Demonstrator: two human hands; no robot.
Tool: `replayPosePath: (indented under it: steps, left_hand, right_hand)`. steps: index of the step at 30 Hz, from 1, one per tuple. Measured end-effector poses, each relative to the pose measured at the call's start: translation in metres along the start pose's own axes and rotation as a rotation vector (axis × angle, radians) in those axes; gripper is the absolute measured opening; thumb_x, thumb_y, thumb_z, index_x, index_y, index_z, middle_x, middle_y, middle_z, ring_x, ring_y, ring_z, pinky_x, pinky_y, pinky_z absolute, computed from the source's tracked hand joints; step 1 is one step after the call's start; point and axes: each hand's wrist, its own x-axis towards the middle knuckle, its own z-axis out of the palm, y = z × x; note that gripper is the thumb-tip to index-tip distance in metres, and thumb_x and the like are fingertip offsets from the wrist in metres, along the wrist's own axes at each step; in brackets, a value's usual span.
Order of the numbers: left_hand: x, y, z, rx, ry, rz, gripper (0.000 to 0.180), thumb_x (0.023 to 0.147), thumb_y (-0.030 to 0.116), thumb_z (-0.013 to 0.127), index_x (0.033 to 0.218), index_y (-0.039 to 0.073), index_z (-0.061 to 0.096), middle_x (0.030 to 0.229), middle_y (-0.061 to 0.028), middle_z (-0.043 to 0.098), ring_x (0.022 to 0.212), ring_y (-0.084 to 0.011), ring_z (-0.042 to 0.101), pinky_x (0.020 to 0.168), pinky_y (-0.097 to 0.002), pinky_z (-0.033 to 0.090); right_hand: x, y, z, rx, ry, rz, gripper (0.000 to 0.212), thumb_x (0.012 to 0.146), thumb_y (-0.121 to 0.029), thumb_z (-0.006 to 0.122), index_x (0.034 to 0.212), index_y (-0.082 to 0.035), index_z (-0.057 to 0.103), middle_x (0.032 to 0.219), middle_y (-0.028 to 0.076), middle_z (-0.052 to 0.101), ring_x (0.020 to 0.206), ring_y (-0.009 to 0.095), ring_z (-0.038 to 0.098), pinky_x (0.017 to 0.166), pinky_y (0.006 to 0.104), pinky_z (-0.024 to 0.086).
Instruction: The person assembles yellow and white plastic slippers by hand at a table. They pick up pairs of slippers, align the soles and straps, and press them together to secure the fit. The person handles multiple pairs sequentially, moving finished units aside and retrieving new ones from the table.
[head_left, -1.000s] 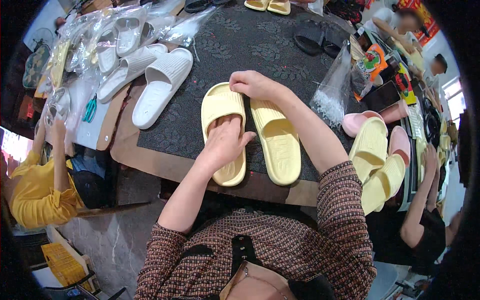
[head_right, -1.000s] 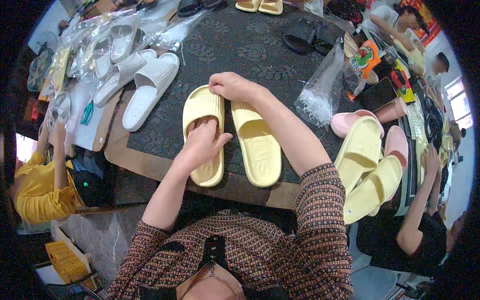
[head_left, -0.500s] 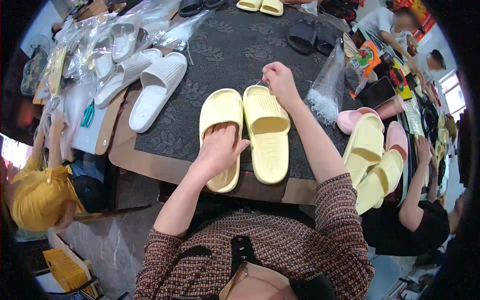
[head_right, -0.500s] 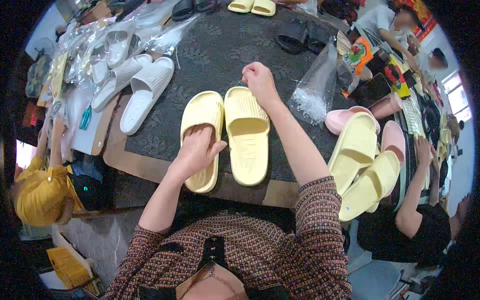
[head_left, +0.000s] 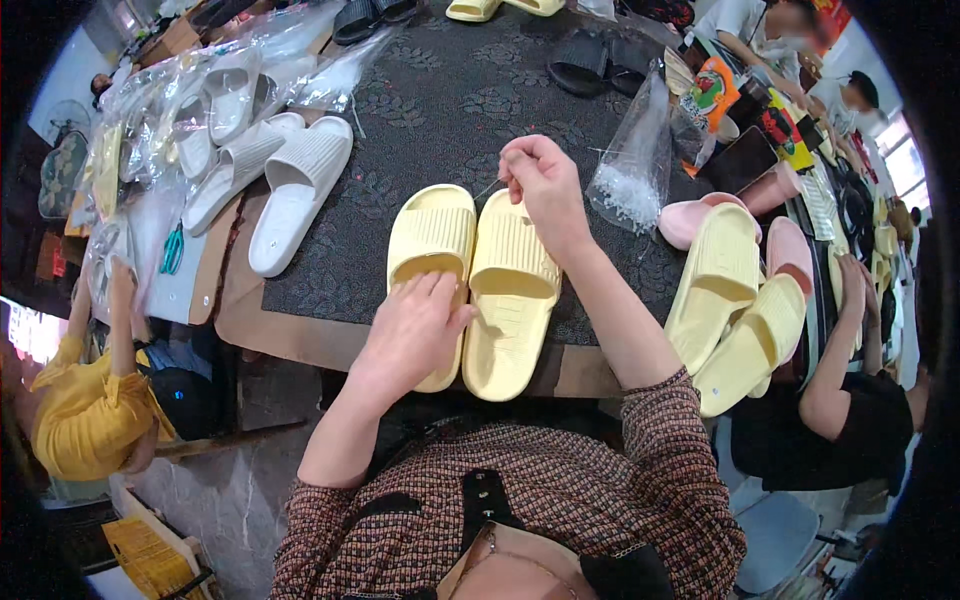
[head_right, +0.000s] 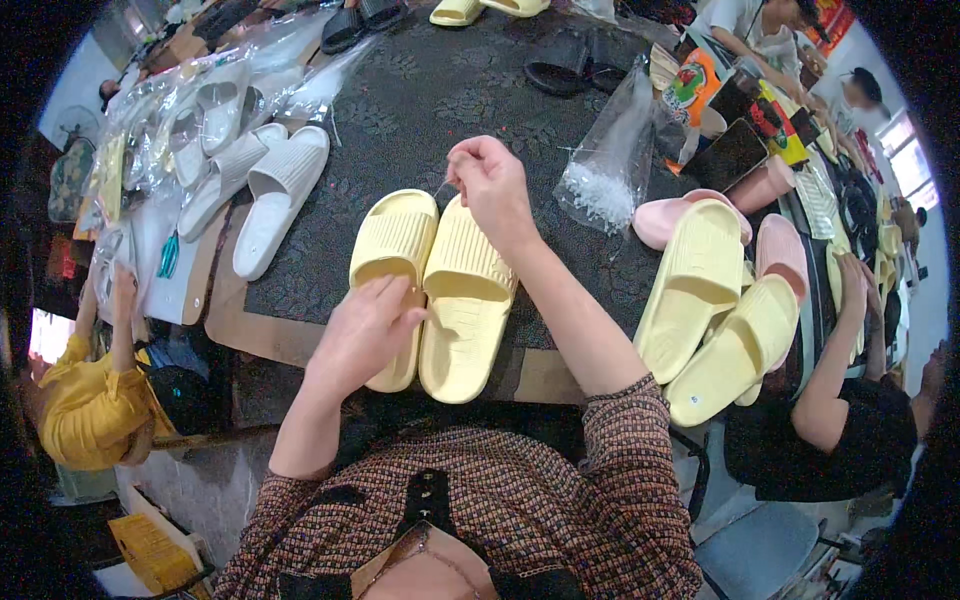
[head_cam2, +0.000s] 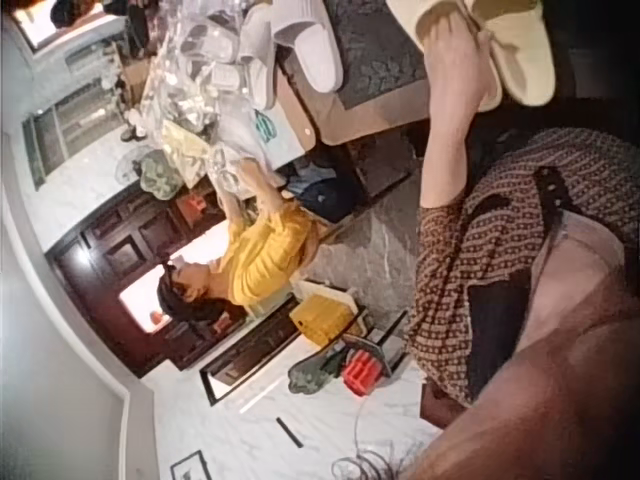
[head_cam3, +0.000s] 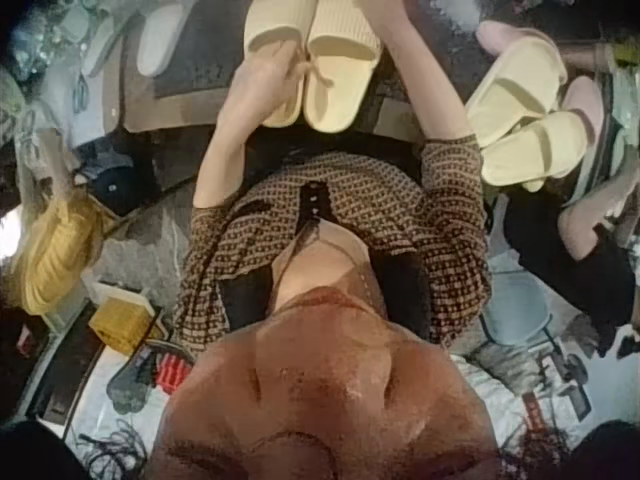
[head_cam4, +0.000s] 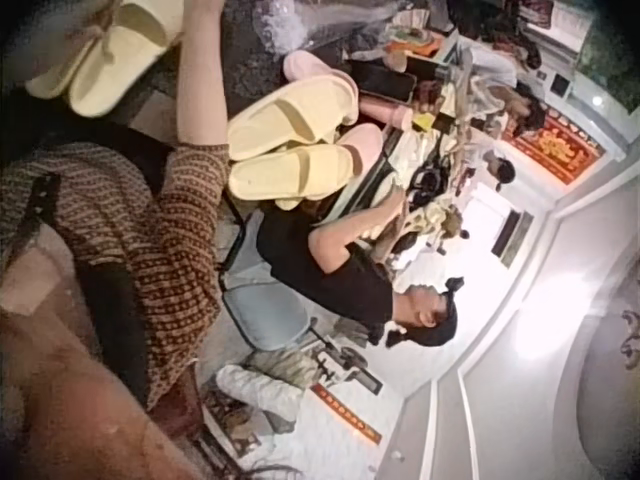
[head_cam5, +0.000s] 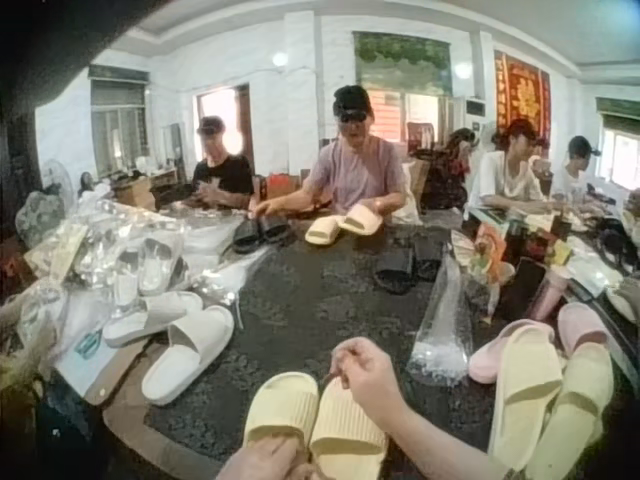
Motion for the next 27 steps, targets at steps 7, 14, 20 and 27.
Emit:
replayPosePath:
  steps: [7,14,20,27]
  left_hand:
    - [0.037,0.019,-0.013,-0.587,0.470,0.025,0.018,0.083,0.001,0.059,0.101,-0.003,0.060,0.089,-0.0125,0.065,0.070,-0.0183,0.063,0.063,-0.0291,0.051]
    - [0.098,-0.005,0.017,-0.685,0.310,-0.027,0.015,0.086,0.011,0.059,0.090,-0.003,0.062,0.069,-0.0102,0.064,0.060,-0.0164,0.060,0.057,-0.0304,0.047]
    - [0.100,-0.002,0.018,-1.123,0.086,-0.226,0.011,0.091,0.014,0.057,0.092,0.004,0.062,0.064,0.0029,0.055,0.053,-0.0021,0.047,0.045,-0.0182,0.035]
    - [0.098,-0.010,0.023,-1.384,0.073,-0.273,0.011,0.092,0.015,0.056,0.096,0.006,0.061,0.061,0.0040,0.052,0.052,-0.0020,0.045,0.045,-0.0174,0.033]
  right_hand:
    - [-0.015,-0.005,0.004,-0.031,-0.041,-0.045,0.007,0.093,-0.007,0.050,0.092,-0.002,0.055,0.075,0.000,0.056,0.063,0.005,0.048,0.059,0.0200,0.042]
    - [-0.026,-0.015,-0.003,-0.032,0.024,-0.069,0.007,0.093,-0.008,0.050,0.093,-0.003,0.056,0.078,0.000,0.057,0.068,0.006,0.051,0.063,0.0211,0.043]
    - [-0.038,0.003,-0.012,0.214,0.163,-0.030,0.009,0.094,-0.011,0.052,0.095,-0.004,0.057,0.080,-0.001,0.058,0.075,0.005,0.051,0.070,0.0207,0.043]
    - [-0.044,0.003,-0.003,0.106,0.130,-0.004,0.008,0.091,-0.006,0.053,0.097,-0.002,0.056,0.079,0.000,0.057,0.082,0.007,0.055,0.076,0.0215,0.045]
